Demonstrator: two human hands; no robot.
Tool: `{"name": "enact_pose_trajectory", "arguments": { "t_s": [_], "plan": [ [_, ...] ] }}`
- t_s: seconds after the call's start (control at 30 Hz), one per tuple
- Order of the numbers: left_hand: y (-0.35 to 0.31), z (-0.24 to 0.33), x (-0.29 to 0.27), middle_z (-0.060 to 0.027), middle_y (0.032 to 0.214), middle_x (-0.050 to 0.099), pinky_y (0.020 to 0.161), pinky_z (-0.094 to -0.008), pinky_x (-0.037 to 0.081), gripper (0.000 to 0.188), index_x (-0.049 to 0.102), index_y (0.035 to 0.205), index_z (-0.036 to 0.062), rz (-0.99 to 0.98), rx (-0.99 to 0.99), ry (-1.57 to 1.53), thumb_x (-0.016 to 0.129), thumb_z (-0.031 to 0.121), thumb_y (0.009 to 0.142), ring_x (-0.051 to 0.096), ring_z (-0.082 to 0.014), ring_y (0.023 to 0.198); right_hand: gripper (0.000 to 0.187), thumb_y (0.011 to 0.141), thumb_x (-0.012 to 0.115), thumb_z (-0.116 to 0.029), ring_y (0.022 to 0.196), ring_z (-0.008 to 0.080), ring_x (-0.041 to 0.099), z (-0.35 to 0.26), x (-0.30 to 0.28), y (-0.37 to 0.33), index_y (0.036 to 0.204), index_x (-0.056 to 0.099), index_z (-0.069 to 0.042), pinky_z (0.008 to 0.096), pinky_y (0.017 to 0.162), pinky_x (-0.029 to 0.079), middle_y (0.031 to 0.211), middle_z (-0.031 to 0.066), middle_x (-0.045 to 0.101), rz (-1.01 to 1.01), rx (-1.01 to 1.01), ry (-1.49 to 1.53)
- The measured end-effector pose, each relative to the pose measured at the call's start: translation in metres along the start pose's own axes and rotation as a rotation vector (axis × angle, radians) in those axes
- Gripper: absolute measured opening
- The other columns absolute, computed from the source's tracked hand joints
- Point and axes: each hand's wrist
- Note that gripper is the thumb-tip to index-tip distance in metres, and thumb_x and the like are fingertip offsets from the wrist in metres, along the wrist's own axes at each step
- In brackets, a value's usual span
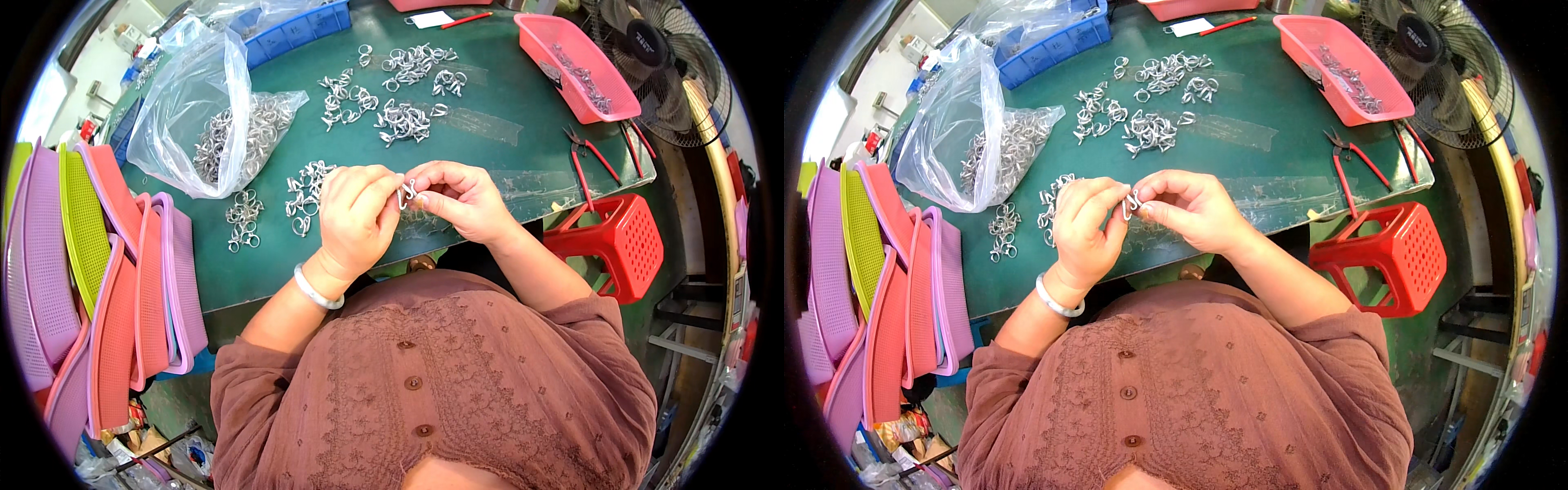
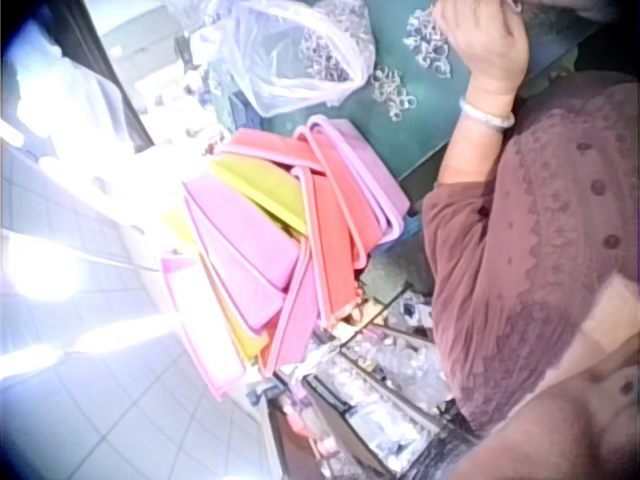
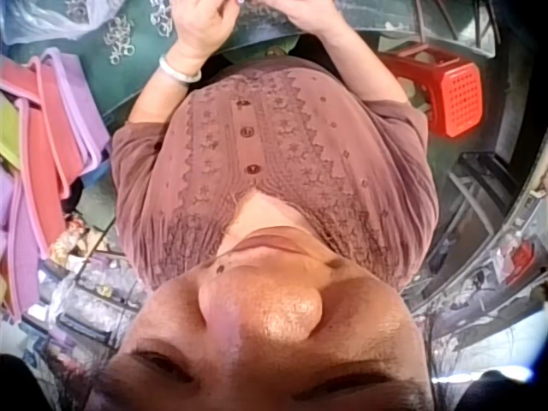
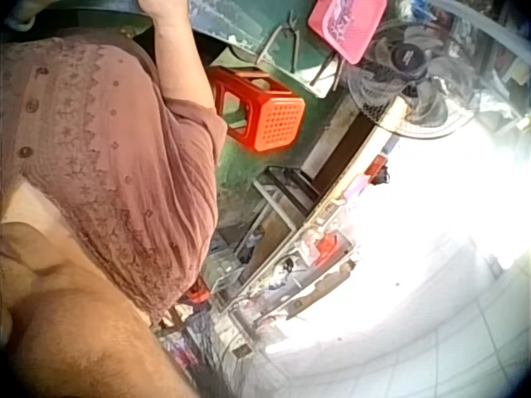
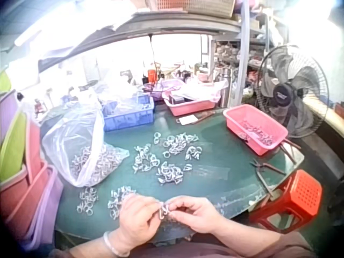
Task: The person repeatedly picks up small metal rings and hooks from a green workbench and joins them by hand. The assembled units are placed back on the table among other completed pieces. The workspace includes plastic trays, a bag of parts, and pliers nearby.
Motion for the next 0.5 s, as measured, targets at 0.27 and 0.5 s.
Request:
{"name": "enact_pose_trajectory", "arguments": {
  "t_s": [0.27,0.5],
  "plan": [
    [-0.011,0.009,-0.005,-0.0025,0.089,0.059,0.068,-0.0196,0.045,0.017,0.055,0.100,-0.0031,-0.160,-0.892,-1.049,0.054,0.003,0.085,0.054,-0.0053,0.077,0.022,0.078,0.057,0.006,0.087,0.0136,0.059,-0.004,0.008,0.003,0.100,0.056,0.001,0.0256,0.076,0.048,0.096,0.0063,0.058,0.115,-0.213,-0.355],
    [-0.014,0.017,0.005,-0.0030,0.086,0.060,0.067,-0.0204,0.046,0.015,0.059,0.094,0.0002,-0.088,-0.740,-0.889,0.062,0.002,0.079,0.056,-0.0075,0.074,0.031,0.073,0.057,0.011,0.084,0.0158,0.061,-0.007,0.012,0.002,0.102,0.055,0.000,0.0257,0.074,0.050,0.094,0.0081,0.059,0.109,-0.343,-0.603]
  ]
}}
Point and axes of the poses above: each hand's wrist, its own y-axis towards the middle knuckle, its own x-axis out of the palm, z = x × y
